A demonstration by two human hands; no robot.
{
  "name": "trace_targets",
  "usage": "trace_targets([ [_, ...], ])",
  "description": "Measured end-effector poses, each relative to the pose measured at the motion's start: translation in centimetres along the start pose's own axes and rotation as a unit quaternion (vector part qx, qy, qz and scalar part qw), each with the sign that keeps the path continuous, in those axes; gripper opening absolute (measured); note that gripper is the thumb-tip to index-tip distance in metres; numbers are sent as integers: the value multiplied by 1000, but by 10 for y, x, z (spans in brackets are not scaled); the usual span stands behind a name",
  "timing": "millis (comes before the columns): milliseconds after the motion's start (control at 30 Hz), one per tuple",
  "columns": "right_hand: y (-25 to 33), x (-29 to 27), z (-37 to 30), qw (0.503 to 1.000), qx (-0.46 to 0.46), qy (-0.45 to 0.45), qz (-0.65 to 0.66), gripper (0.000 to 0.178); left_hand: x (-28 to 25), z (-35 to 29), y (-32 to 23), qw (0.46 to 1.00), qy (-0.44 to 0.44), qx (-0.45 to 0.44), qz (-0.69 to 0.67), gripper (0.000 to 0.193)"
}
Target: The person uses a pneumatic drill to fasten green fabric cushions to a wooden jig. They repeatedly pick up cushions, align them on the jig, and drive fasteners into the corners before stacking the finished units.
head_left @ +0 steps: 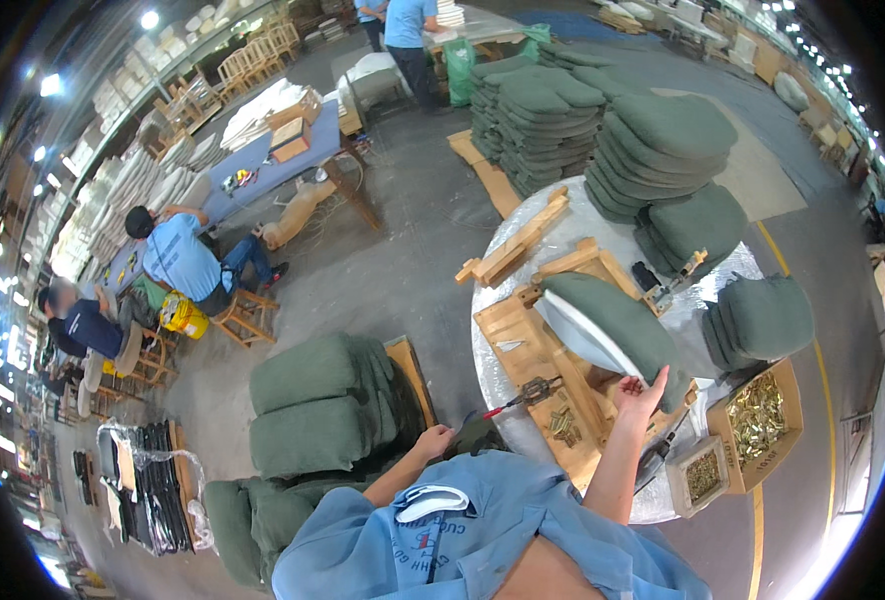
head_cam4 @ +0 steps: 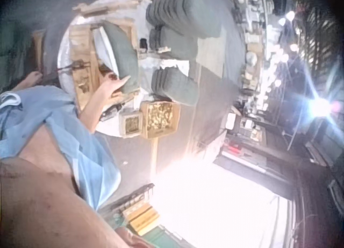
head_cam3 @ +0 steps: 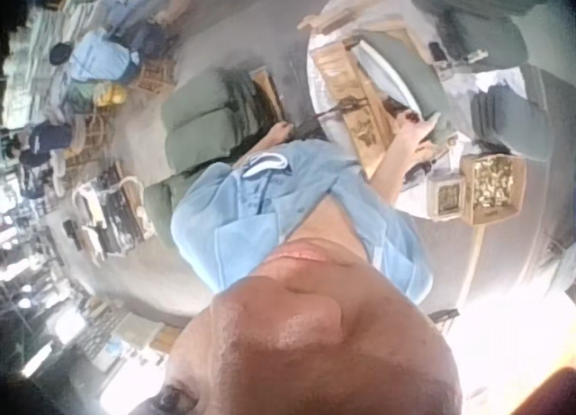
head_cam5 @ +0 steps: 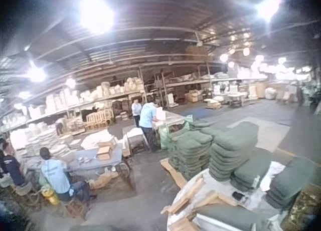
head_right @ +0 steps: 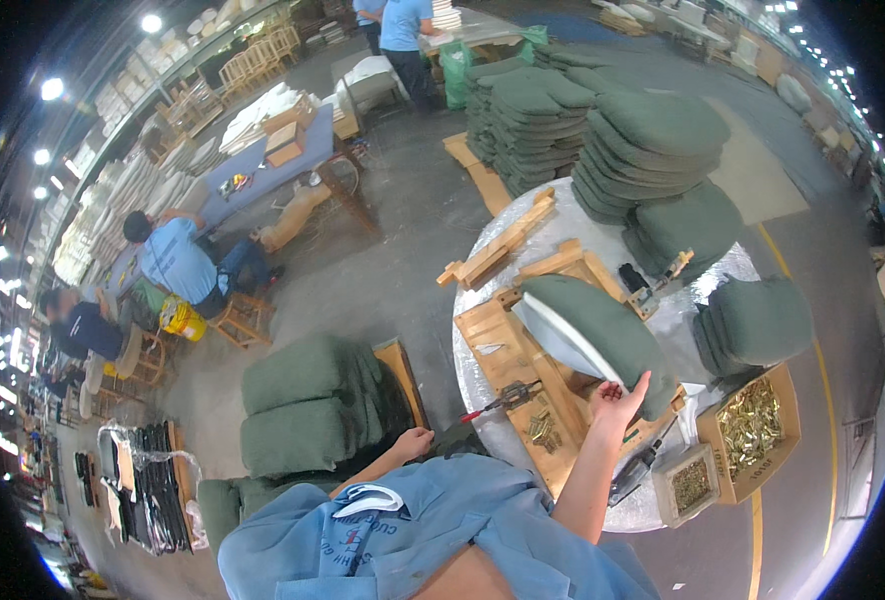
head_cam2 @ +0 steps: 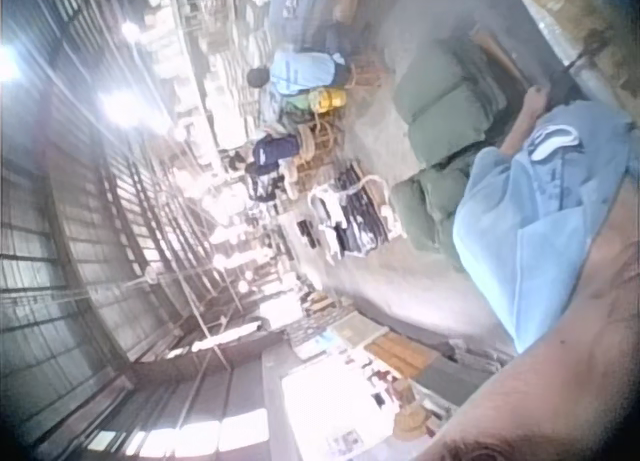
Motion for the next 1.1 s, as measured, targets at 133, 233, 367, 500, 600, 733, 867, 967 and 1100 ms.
trace_targets([
  [133, 12, -28, 23, 995, -55, 18, -78, 67, -3, 3, -75, 997, -18, 80, -6, 51],
  [233, 26, -31, 33, 992, -58, 27, -107, 64, -2, 3, -141, 980, -65, 186, 3, 42],
  [367, 18, -7, -35, 961, -235, -1, -143, 56, -15, -50, -272, 880, -220, 403, 125, 54],
  [500, 5, 56, -172, 861, -472, 181, -59, 44, 0, -99, -373, 767, -260, 561, 172, 93],
  [600, -12, 71, -248, 820, -491, 256, -143, 43, 18, -118, -416, 749, -247, 613, 47, 96],
  [733, -39, 66, -335, 498, -622, 424, -430, 55, 31, -130, -456, 766, -97, 576, -270, 89],
  [867, -51, 69, -378, 449, -373, 601, -546, 40, 31, -114, -437, 793, 64, 418, -439, 84],
  [967, -34, 61, -370, 461, -274, 633, -557, 36, 8, -99, -407, 795, 122, 329, -494, 81],
  [1100, 30, 29, -302, 604, -410, 441, -523, 41, -4, -77, -369, 802, 175, 250, -514, 76],
])
Point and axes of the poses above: each hand's wrist, its own z-axis towards the middle knuckle, its own x-axis out of the palm, y = z × x, the point moved 4 cm from there along z, towards the middle knuckle, and after that the axes turned 4 degrees about x, right-handed, at the moved point
